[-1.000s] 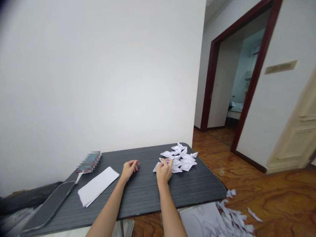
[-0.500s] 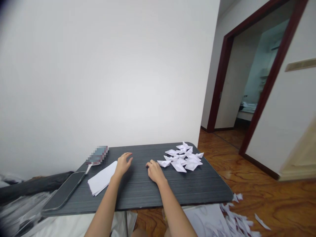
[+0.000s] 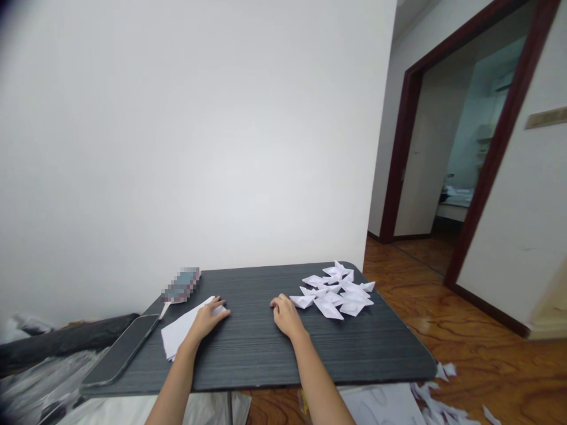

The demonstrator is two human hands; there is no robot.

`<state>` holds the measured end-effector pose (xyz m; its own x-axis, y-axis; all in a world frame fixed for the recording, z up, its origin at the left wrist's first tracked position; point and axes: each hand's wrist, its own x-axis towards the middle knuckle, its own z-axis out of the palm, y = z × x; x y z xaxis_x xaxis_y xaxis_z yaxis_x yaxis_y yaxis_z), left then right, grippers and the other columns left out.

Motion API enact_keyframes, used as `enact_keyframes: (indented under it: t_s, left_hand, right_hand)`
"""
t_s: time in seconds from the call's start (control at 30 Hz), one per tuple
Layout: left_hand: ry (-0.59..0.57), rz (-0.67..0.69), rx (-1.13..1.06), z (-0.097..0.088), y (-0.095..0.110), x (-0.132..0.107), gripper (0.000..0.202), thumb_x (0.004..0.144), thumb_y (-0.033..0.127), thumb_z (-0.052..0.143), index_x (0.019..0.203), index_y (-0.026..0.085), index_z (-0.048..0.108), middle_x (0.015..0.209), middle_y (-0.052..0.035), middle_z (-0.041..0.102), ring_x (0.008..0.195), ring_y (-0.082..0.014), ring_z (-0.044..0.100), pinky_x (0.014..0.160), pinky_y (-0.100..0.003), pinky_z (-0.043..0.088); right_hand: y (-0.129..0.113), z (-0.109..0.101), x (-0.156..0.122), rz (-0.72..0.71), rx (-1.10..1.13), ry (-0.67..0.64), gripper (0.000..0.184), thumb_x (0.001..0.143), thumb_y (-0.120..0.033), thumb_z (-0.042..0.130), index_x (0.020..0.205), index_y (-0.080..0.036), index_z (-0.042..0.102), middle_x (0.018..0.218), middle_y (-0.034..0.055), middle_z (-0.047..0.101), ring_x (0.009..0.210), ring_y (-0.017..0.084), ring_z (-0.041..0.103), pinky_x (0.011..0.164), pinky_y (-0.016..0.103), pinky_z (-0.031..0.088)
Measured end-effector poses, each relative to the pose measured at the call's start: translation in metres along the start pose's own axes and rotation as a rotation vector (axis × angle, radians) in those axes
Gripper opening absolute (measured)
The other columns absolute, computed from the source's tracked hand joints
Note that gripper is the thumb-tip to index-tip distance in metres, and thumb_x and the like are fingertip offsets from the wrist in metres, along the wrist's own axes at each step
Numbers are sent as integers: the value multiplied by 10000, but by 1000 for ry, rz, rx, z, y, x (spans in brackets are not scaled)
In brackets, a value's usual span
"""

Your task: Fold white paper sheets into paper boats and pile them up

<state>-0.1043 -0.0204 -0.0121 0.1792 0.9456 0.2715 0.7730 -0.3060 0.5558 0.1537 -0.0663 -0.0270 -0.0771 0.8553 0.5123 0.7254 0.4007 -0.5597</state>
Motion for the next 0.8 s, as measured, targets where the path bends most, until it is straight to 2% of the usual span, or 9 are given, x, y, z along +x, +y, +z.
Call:
enact_keyframes:
  t_s: [0.13, 0.33, 0.5, 0.7, 0.8]
  left_hand:
    - [-23, 42, -73, -4, -2, -2, 433, 626, 453, 527, 900, 134, 629, 1124, -131, 510, 1107, -284, 385, 921, -402, 287]
    - [-26, 69, -88, -7, 11, -8, 373, 580, 421, 575, 839, 162, 646, 1090, -106, 540, 1085, -287, 409, 922, -441, 271]
    - [-20, 98, -129, -6, 5, -6, 354, 590, 408, 580, 838, 165, 647, 1027, -97, 579, 1015, -259, 480, 901, -394, 320]
    - [-11, 165, -41, -3, 4, -6, 291, 663, 368, 522, 826, 163, 649, 989, -81, 590, 936, -216, 528, 864, -336, 368]
    - [2, 139, 52, -7, 8, -9, 301, 711, 344, 467, 881, 154, 627, 1046, -93, 560, 1003, -208, 488, 902, -339, 327]
  right_hand:
    - [1, 0, 1, 5, 14, -13, 278, 698, -25, 356, 754, -175, 584, 754, 25, 524, 701, 123, 502, 682, 228, 373]
    - [2, 1, 2, 16, 24, -15, 274, 691, -21, 368, 755, -173, 586, 751, 22, 522, 702, 119, 494, 684, 227, 366]
    - [4, 2, 2, 16, 21, -22, 277, 693, -17, 367, 752, -176, 586, 744, 19, 516, 692, 115, 491, 673, 224, 364]
    - [4, 1, 1, 23, 13, -36, 272, 698, -27, 360, 754, -176, 581, 741, 18, 510, 717, 122, 490, 688, 234, 363]
    - [6, 3, 1, 18, 13, -38, 267, 706, -44, 350, 753, -179, 576, 738, 19, 505, 708, 125, 490, 676, 236, 365]
